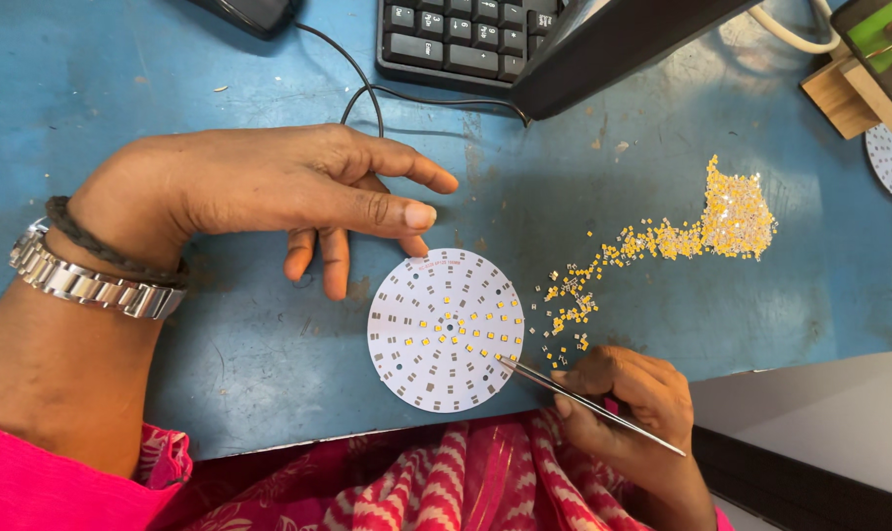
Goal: The person uses tweezers to pick up small yellow LED components from a pile on the table and places them into designated spots on a circular LED board. The person continues this repetitive placement process throughout the clip.
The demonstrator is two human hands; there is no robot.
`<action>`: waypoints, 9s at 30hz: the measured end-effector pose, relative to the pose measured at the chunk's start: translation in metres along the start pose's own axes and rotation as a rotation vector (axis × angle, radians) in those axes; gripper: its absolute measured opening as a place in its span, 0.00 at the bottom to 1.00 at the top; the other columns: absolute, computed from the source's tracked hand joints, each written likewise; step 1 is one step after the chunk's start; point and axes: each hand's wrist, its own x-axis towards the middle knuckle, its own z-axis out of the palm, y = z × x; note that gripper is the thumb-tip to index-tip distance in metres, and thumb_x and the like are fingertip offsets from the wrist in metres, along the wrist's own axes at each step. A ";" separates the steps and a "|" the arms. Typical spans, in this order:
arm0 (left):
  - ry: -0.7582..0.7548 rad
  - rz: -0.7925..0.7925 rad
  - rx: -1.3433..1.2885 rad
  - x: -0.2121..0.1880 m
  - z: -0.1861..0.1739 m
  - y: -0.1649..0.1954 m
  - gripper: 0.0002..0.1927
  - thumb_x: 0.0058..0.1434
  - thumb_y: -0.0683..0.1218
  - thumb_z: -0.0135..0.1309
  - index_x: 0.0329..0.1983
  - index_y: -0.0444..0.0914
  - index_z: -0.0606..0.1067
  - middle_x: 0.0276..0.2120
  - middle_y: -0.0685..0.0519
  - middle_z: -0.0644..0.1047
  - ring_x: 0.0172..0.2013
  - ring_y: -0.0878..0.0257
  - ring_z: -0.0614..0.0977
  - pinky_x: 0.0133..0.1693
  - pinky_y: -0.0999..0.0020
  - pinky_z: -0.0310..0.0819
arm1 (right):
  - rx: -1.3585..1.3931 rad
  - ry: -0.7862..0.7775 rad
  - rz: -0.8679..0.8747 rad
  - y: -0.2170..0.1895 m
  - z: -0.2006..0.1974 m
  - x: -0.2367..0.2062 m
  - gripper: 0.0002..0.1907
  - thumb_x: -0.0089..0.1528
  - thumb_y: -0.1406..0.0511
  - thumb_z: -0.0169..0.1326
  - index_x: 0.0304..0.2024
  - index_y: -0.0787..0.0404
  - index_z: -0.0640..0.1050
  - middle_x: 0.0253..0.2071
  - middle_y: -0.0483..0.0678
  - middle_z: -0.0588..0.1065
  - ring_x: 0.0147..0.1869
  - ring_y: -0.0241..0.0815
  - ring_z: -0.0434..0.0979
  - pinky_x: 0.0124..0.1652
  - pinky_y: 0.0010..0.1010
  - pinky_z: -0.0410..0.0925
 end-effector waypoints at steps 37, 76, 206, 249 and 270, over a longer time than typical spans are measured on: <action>-0.035 -0.057 -0.029 0.001 -0.003 -0.003 0.44 0.52 0.65 0.53 0.73 0.49 0.62 0.50 0.51 0.82 0.19 0.62 0.87 0.15 0.72 0.76 | -0.078 0.252 0.187 0.027 -0.011 -0.015 0.09 0.56 0.73 0.63 0.29 0.68 0.73 0.29 0.49 0.78 0.30 0.29 0.73 0.31 0.19 0.66; -0.016 -0.003 0.012 0.002 0.000 0.000 0.45 0.53 0.66 0.54 0.73 0.47 0.63 0.46 0.50 0.84 0.19 0.62 0.87 0.16 0.71 0.77 | -0.039 0.204 0.027 0.012 -0.002 -0.015 0.09 0.54 0.75 0.62 0.28 0.67 0.72 0.27 0.50 0.75 0.30 0.36 0.79 0.33 0.24 0.71; 0.004 0.026 0.057 0.002 -0.002 -0.005 0.45 0.54 0.66 0.52 0.74 0.48 0.64 0.46 0.48 0.84 0.22 0.59 0.90 0.18 0.67 0.80 | 0.005 0.207 -0.177 -0.017 0.034 -0.038 0.07 0.53 0.73 0.61 0.30 0.68 0.74 0.25 0.49 0.73 0.26 0.39 0.72 0.28 0.29 0.64; 0.071 0.094 -0.088 -0.006 -0.020 -0.006 0.47 0.51 0.67 0.51 0.74 0.46 0.59 0.54 0.45 0.81 0.19 0.59 0.87 0.12 0.75 0.72 | 1.626 0.213 0.444 -0.023 0.052 0.007 0.13 0.63 0.64 0.61 0.29 0.54 0.69 0.24 0.40 0.67 0.43 0.41 0.74 0.64 0.84 0.48; 0.067 0.078 -0.076 -0.004 -0.019 -0.012 0.43 0.51 0.65 0.52 0.71 0.45 0.65 0.44 0.45 0.86 0.14 0.62 0.84 0.09 0.77 0.67 | 0.098 0.219 0.222 0.006 0.013 -0.045 0.08 0.56 0.72 0.63 0.32 0.69 0.76 0.34 0.54 0.80 0.34 0.38 0.79 0.36 0.28 0.71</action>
